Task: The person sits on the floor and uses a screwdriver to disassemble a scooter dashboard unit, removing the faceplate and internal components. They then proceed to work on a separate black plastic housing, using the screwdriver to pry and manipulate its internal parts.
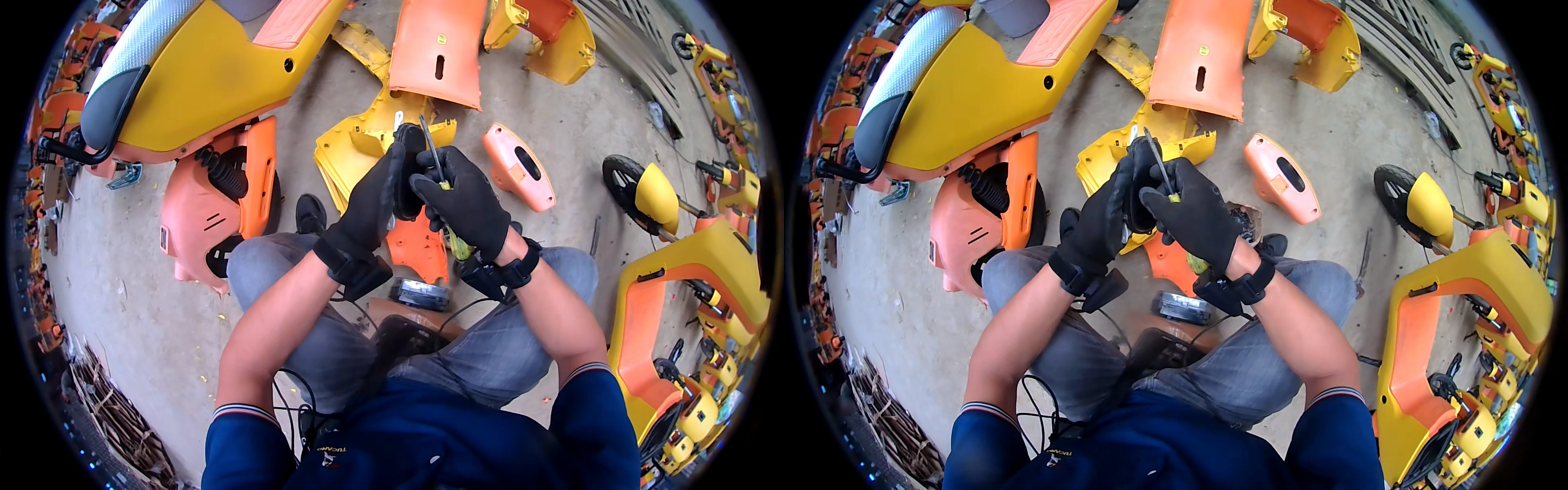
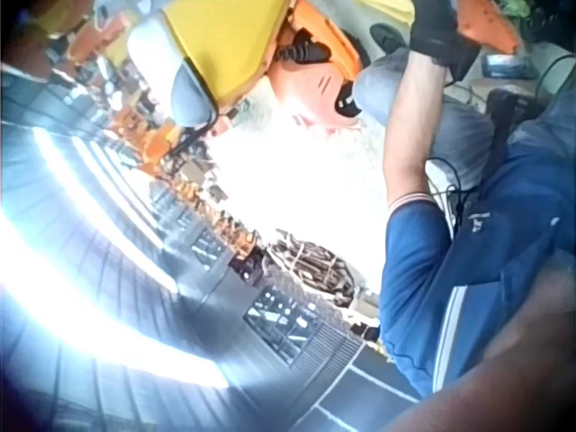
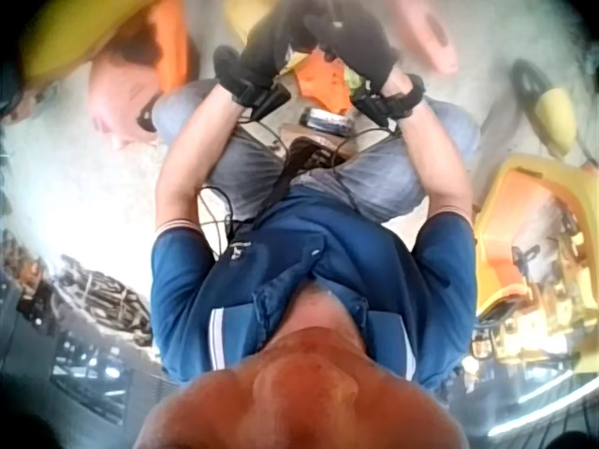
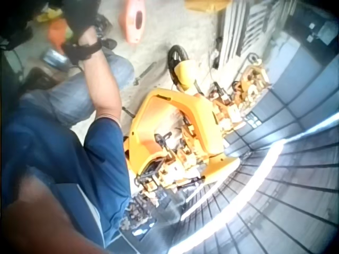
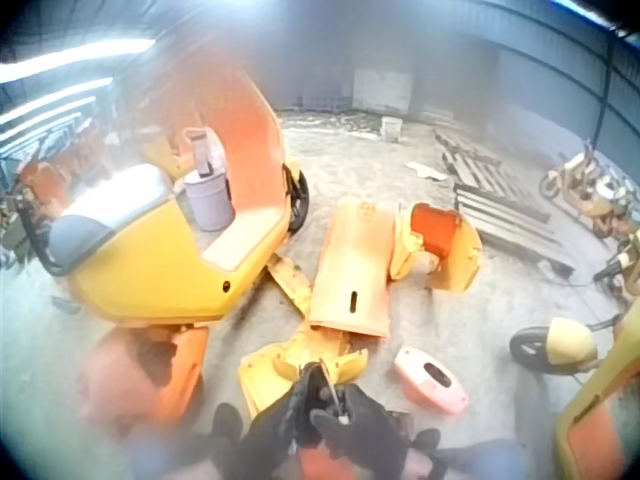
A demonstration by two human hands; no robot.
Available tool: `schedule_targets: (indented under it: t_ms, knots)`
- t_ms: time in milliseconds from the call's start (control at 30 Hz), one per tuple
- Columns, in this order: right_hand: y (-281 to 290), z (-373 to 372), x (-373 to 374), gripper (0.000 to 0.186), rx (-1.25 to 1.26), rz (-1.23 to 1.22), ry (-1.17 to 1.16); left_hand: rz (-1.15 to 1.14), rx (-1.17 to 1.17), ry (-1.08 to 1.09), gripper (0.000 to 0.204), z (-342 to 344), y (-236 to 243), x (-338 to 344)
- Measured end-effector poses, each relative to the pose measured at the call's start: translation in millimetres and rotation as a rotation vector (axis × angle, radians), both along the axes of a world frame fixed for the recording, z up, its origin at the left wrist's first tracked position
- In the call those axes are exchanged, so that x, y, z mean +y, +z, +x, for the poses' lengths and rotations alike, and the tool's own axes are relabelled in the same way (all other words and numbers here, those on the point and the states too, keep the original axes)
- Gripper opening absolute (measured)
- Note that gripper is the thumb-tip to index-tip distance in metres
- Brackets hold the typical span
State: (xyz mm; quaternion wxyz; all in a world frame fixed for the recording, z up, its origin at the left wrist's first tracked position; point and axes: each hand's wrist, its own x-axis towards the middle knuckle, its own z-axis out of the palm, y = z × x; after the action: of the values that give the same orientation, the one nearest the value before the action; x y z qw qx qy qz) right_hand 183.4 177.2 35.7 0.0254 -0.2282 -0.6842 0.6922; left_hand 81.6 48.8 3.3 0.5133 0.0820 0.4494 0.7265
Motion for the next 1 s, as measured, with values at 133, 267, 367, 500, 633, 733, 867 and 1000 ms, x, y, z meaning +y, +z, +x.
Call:
schedule_targets:
  t_ms: [133, 267, 367, 500, 633, 733, 867, 1000]
  knots:
    - [-0.7, -0.8, 3.5, 0.026, 0.036, -0.06, 0.013, 0.008, 0.36, -0.051, 0.045, -4.5, 5.3, -15.1]
    - [-2.1, -1.0, 13.3, 0.028, 0.057, 0.0, -0.046, 0.081, 0.029, -0.138, 0.049, -5.9, 13.3, -19.9]
    - [-8.2, -2.0, 20.1, 0.034, 0.073, 0.102, -0.116, 0.043, 0.011, -0.156, 0.05, -3.3, 6.7, -21.6]
    - [-10.3, -4.3, 27.9, 0.038, 0.071, 0.101, -0.066, 0.073, 0.009, -0.242, 0.048, -4.7, -1.4, -22.5]
    - [-11.8, -5.5, 35.4, 0.036, 0.008, -0.098, 0.071, 0.081, 0.014, -0.281, 0.047, -7.2, -1.5, -22.0]
    - [-9.2, -2.4, 35.2, 0.034, -0.006, -0.18, 0.116, 0.064, 0.008, -0.312, 0.047, -5.1, -5.8, -24.9]
    - [-5.3, 1.0, 35.3, 0.034, 0.015, -0.247, 0.176, 0.012, -0.02, -0.336, 0.049, -2.1, -8.9, -31.6]
    - [4.0, 11.6, 29.7, 0.034, -0.004, -0.267, 0.161, -0.064, 0.022, -0.42, 0.052, 4.1, -12.2, -34.3]
